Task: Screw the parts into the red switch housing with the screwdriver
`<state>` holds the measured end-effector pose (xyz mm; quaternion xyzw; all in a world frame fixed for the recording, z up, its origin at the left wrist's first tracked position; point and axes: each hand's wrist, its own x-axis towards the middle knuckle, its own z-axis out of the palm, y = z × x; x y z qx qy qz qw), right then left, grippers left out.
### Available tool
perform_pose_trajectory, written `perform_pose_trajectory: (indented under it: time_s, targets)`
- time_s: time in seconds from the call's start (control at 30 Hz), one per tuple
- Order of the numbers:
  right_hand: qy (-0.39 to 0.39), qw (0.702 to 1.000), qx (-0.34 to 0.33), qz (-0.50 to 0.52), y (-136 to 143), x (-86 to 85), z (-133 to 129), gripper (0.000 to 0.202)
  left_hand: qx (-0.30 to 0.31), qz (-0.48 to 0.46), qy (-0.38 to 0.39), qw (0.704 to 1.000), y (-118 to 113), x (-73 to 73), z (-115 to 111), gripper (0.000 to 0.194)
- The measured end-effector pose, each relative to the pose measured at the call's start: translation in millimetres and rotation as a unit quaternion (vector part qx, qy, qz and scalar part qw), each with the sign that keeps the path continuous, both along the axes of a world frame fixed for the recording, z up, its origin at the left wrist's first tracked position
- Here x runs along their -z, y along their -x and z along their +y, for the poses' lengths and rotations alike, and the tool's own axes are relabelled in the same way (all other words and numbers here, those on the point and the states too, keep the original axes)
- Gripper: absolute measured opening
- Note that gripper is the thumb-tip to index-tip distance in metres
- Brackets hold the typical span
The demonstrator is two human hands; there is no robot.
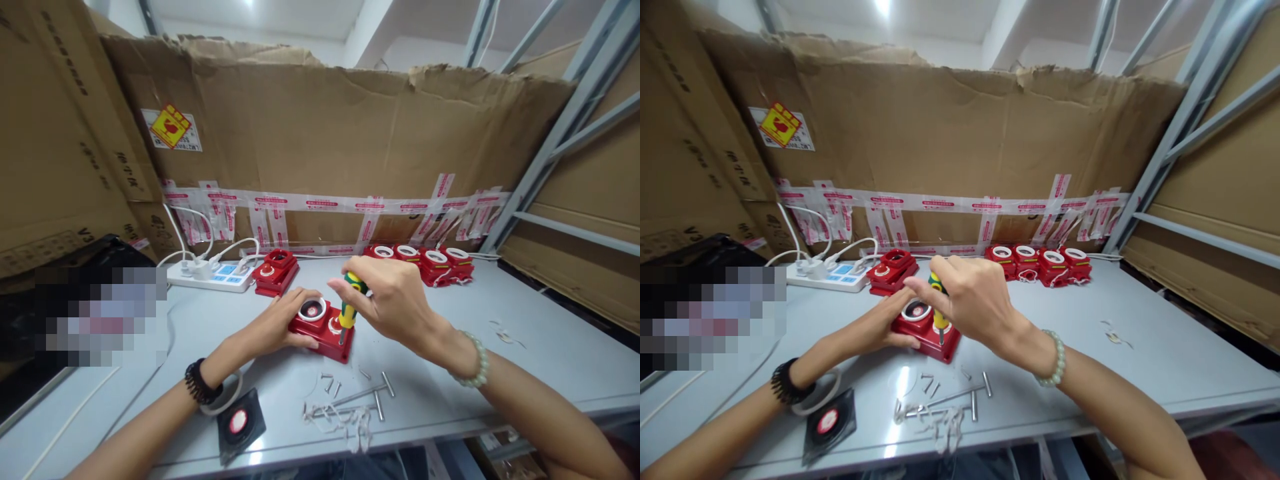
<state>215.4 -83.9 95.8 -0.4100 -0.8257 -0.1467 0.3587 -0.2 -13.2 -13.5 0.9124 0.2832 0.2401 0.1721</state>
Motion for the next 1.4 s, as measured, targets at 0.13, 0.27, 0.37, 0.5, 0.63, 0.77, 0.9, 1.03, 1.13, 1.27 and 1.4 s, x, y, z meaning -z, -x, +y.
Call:
perform_pose_trajectory:
  time_s: [0.13, 0.27, 0.37, 0.5, 0.63, 0.77, 0.9, 1.03, 1.13, 1.27, 1.4]
  targets:
    - [0.067, 0.994, -0.078, -0.030, -2.7, -4.8, -7.8, 0.041, -0.006, 0.007, 0.011, 1.000, -0.2, -2.6, -2.0, 0.069]
    - [0.109, 0.986, -0.126, -0.003, -1.6, -7.5, -6.8, 0.031, 0.001, -0.002, 0.000, 1.000, 0.3, 1.0, 0.1, 0.074]
    - [0.055, 0.998, -0.013, -0.014, 3.0, -4.9, -2.4, 0.037, 0.001, 0.001, 0.001, 1.000, 0.3, 2.3, 1.1, 0.078]
    - [0.040, 0.997, 0.035, -0.061, 4.1, -7.8, -4.8, 0.039, -0.005, 0.009, 0.008, 1.000, -0.2, -1.0, -0.6, 0.076]
    - [0.102, 0.992, -0.066, -0.038, -1.3, -14.7, -9.5, 0.035, -0.004, 0.014, 0.012, 1.000, -0.3, -3.2, -1.6, 0.069]
    - [0.035, 0.999, 0.015, -0.032, -1.4, -10.0, -2.2, 0.040, -0.009, 0.019, 0.013, 1.000, -0.9, -4.0, -1.8, 0.073]
    - [-0.008, 0.994, 0.096, -0.060, 0.1, -2.8, 4.4, 0.050, -0.012, 0.023, 0.019, 0.999, -2.0, -7.1, -3.7, 0.073]
    - [0.090, 0.993, -0.069, -0.035, -5.9, -6.1, -2.8, 0.040, -0.011, 0.018, 0.015, 1.000, -1.1, -5.6, -3.2, 0.072]
    - [0.161, 0.968, -0.191, -0.006, -9.0, -10.4, -8.8, 0.036, -0.004, 0.007, 0.000, 1.000, 0.4, -0.6, -0.2, 0.072]
    - [0.067, 0.994, -0.083, 0.007, -3.7, -7.5, -6.6, 0.032, 0.005, 0.001, -0.010, 1.000, 0.8, 2.9, 2.0, 0.072]
    - [0.005, 0.999, 0.014, -0.039, 0.1, -2.8, -4.7, 0.043, -0.001, 0.004, -0.010, 1.000, -0.3, 1.1, 0.6, 0.076]
